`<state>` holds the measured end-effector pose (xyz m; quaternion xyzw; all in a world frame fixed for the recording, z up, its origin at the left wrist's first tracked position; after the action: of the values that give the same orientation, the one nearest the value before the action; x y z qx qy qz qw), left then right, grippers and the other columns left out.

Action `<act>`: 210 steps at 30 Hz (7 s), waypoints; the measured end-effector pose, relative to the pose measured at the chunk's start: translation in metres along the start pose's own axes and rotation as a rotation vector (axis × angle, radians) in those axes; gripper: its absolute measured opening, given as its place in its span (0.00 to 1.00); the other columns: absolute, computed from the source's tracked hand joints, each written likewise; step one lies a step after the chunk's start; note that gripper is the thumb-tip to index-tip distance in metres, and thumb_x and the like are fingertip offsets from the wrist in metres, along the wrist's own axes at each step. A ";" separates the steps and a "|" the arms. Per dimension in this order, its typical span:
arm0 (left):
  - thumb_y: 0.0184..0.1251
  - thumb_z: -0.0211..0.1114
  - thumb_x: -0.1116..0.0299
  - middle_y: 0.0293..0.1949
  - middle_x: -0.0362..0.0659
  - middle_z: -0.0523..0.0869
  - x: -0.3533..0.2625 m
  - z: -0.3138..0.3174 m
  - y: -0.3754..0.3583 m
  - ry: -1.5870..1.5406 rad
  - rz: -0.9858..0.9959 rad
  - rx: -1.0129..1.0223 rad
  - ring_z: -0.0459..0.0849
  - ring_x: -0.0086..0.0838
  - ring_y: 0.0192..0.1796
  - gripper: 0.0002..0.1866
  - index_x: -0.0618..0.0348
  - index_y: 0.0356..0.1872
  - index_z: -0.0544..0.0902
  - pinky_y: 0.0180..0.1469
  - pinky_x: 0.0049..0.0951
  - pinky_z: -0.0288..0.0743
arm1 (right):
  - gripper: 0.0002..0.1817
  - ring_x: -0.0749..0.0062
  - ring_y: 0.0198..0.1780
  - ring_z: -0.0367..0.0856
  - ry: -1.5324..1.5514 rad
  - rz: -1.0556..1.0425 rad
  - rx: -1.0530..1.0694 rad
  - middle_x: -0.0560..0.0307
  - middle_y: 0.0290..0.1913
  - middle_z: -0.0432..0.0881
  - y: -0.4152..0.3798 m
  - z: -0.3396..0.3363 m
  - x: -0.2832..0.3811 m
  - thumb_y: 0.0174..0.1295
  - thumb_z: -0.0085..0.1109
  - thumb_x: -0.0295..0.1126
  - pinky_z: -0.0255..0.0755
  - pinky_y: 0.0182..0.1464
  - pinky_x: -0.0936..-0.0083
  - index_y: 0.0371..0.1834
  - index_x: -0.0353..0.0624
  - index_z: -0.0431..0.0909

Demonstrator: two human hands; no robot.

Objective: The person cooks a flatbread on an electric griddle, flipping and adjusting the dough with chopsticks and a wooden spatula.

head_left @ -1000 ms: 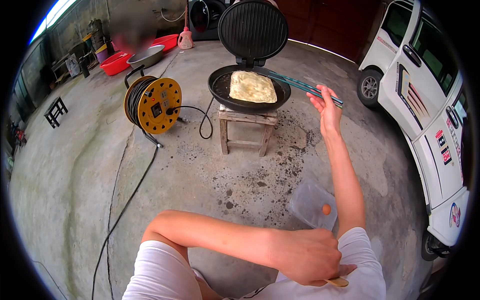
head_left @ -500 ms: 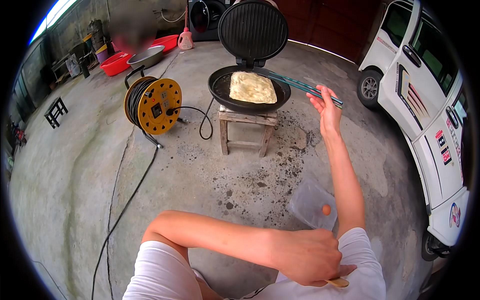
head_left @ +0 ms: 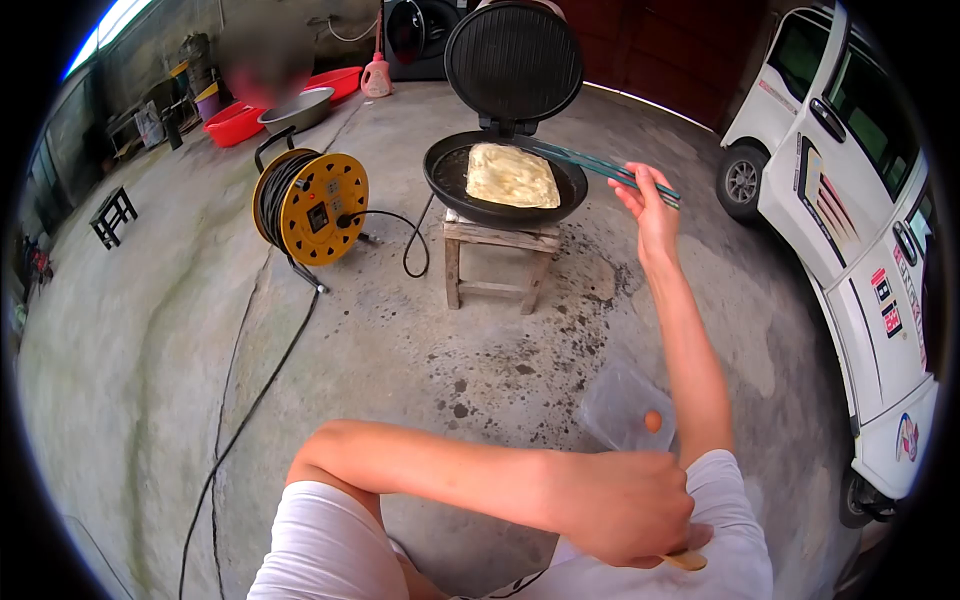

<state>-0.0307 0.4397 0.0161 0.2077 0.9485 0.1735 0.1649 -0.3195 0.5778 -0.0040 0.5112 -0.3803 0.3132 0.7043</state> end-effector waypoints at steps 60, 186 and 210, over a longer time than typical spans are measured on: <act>0.52 0.59 0.65 0.12 0.47 0.75 -0.046 -0.086 -0.160 0.023 0.038 -0.424 0.79 0.42 0.18 0.11 0.63 0.19 0.75 0.33 0.51 0.77 | 0.12 0.55 0.25 0.83 -0.111 0.099 -0.373 0.44 0.37 0.81 0.092 0.075 -0.070 0.64 0.52 0.30 0.82 0.28 0.78 0.39 0.27 0.73; 0.54 0.58 0.65 0.13 0.46 0.78 -0.026 -0.067 -0.134 0.039 -0.016 -0.282 0.80 0.40 0.19 0.11 0.62 0.20 0.77 0.20 0.35 0.72 | 0.13 0.72 0.27 0.84 -0.572 -0.018 0.090 0.54 0.31 0.83 0.034 0.115 -0.045 0.64 0.52 0.32 0.79 0.31 0.82 0.32 0.30 0.80; 0.51 0.59 0.66 0.13 0.46 0.77 -0.030 -0.074 -0.128 0.068 -0.002 -0.329 0.80 0.40 0.18 0.10 0.62 0.19 0.76 0.22 0.35 0.73 | 0.14 0.72 0.28 0.84 -0.660 0.044 0.182 0.54 0.31 0.83 0.025 0.081 -0.011 0.62 0.55 0.34 0.78 0.32 0.83 0.32 0.31 0.81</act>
<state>-0.0761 0.2974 0.0380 0.1712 0.9125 0.3331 0.1647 -0.3629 0.5070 0.0138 0.6375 -0.5690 0.1784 0.4878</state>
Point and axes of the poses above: each hand's wrist, its own y-axis towards the middle knuckle, its own z-axis out of the palm, x = y × z, the point moved 6 cm from there along y, towards the middle knuckle
